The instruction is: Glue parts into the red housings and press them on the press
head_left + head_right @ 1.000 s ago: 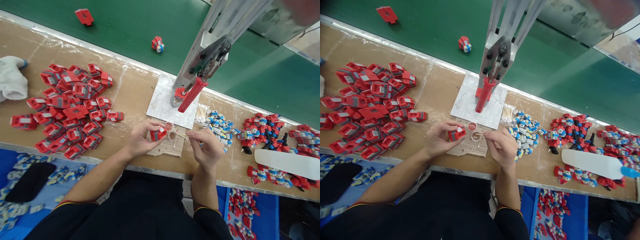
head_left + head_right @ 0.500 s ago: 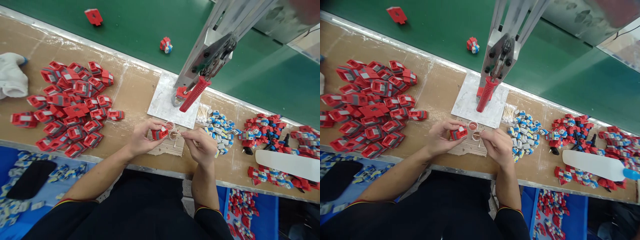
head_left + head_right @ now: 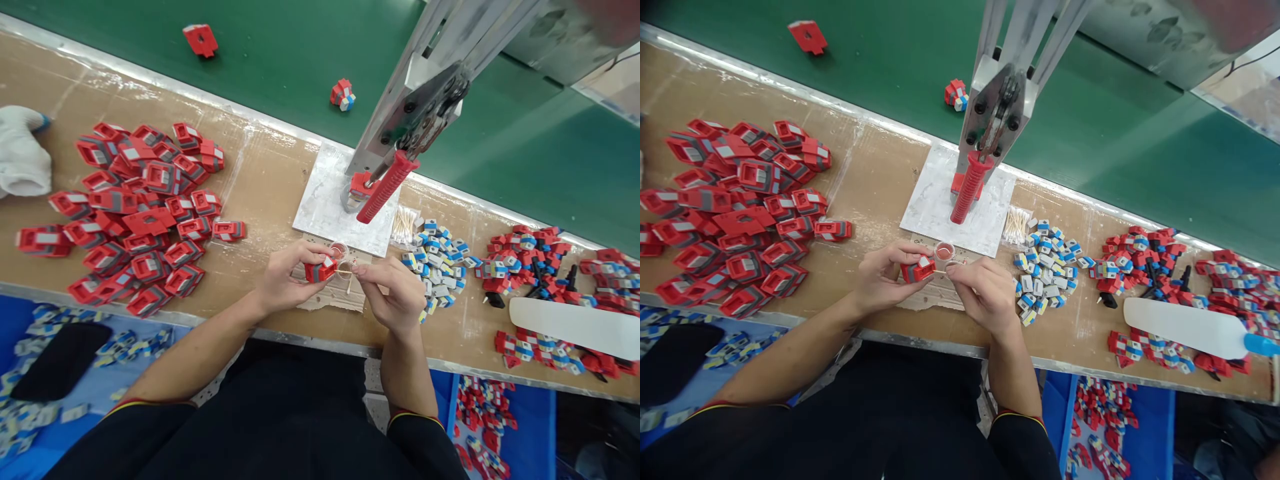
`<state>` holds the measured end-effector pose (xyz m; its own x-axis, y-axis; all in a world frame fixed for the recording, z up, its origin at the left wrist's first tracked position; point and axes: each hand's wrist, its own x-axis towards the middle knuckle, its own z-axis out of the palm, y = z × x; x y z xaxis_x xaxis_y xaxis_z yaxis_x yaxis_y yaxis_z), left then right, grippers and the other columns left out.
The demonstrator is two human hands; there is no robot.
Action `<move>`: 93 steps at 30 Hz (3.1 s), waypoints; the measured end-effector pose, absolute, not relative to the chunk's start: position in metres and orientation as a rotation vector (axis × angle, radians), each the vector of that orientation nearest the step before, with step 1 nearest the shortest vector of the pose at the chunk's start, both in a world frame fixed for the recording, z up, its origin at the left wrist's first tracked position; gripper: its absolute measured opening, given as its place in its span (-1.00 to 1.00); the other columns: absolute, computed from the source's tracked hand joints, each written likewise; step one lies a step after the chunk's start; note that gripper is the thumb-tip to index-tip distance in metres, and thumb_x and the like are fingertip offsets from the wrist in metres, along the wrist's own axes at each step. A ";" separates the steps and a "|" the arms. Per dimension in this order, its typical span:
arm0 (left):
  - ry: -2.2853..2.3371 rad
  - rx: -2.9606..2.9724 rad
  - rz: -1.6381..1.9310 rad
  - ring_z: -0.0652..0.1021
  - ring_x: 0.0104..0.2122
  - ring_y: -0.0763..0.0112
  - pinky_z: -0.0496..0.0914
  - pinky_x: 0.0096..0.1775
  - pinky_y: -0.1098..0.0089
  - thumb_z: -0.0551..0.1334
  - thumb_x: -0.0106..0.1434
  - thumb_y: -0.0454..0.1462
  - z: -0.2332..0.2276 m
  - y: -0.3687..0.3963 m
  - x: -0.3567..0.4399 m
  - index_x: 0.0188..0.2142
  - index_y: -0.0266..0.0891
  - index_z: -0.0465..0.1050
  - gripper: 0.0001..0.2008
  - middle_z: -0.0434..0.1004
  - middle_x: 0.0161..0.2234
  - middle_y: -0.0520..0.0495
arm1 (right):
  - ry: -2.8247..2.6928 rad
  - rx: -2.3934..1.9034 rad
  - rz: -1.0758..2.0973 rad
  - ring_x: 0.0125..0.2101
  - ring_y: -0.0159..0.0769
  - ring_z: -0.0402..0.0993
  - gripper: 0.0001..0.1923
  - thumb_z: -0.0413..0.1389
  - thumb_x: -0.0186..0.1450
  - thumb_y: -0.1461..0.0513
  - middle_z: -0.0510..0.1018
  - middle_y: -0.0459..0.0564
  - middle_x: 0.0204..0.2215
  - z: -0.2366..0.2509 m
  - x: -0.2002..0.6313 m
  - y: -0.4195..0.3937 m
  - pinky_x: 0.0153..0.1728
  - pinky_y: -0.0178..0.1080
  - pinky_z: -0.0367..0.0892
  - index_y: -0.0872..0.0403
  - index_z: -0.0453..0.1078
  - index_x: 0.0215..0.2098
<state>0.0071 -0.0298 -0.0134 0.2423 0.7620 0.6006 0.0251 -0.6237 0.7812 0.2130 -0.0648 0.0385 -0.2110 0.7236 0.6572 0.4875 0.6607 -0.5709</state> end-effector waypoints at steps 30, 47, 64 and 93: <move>0.778 1.689 1.442 0.75 -0.07 0.20 0.68 -0.06 0.22 0.51 0.20 -0.39 -0.018 -0.027 -0.002 -0.09 -0.16 0.54 -0.68 0.74 -0.05 -0.13 | -2.241 -1.211 0.259 -0.07 -0.16 0.62 -0.75 0.17 0.49 0.10 0.70 0.05 -0.03 0.031 0.268 -0.076 -0.07 -0.10 0.54 -0.05 0.52 0.08; 0.904 1.406 1.298 0.77 -0.23 0.29 0.70 -0.18 0.42 0.52 0.21 -0.29 0.014 -0.051 0.010 0.02 -0.16 0.65 -0.63 0.78 -0.14 -0.11 | -1.262 -1.305 0.678 -0.34 -0.25 0.60 -0.57 0.10 0.46 0.10 0.66 0.01 -0.18 0.017 0.281 -0.118 -0.33 -0.18 0.52 -0.10 0.32 0.28; 0.773 1.293 1.083 0.76 -0.07 0.19 0.69 -0.06 0.39 0.40 0.33 -0.33 0.026 -0.083 0.028 0.14 -0.20 0.60 -0.62 0.74 0.01 -0.22 | -1.218 -1.107 0.712 -0.23 -0.18 0.73 -0.58 0.37 0.32 0.05 0.69 0.09 -0.05 0.024 0.217 -0.140 -0.29 -0.20 0.67 -0.09 0.48 0.11; 0.985 2.096 1.487 0.76 -0.08 0.24 0.68 -0.02 0.36 0.36 0.29 -0.46 0.030 -0.079 0.026 0.09 -0.12 0.53 -0.60 0.75 -0.04 -0.13 | -1.224 -1.273 0.613 -0.18 -0.23 0.65 -0.64 0.42 0.27 0.16 0.61 0.03 -0.18 0.033 0.170 -0.124 -0.21 -0.22 0.62 -0.01 0.46 -0.02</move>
<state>0.0257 -0.0791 0.0304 0.1917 0.7300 0.6560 0.3197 -0.6784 0.6615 0.1704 -0.1241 0.0329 0.3058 0.8903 0.3373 0.2637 0.2612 -0.9286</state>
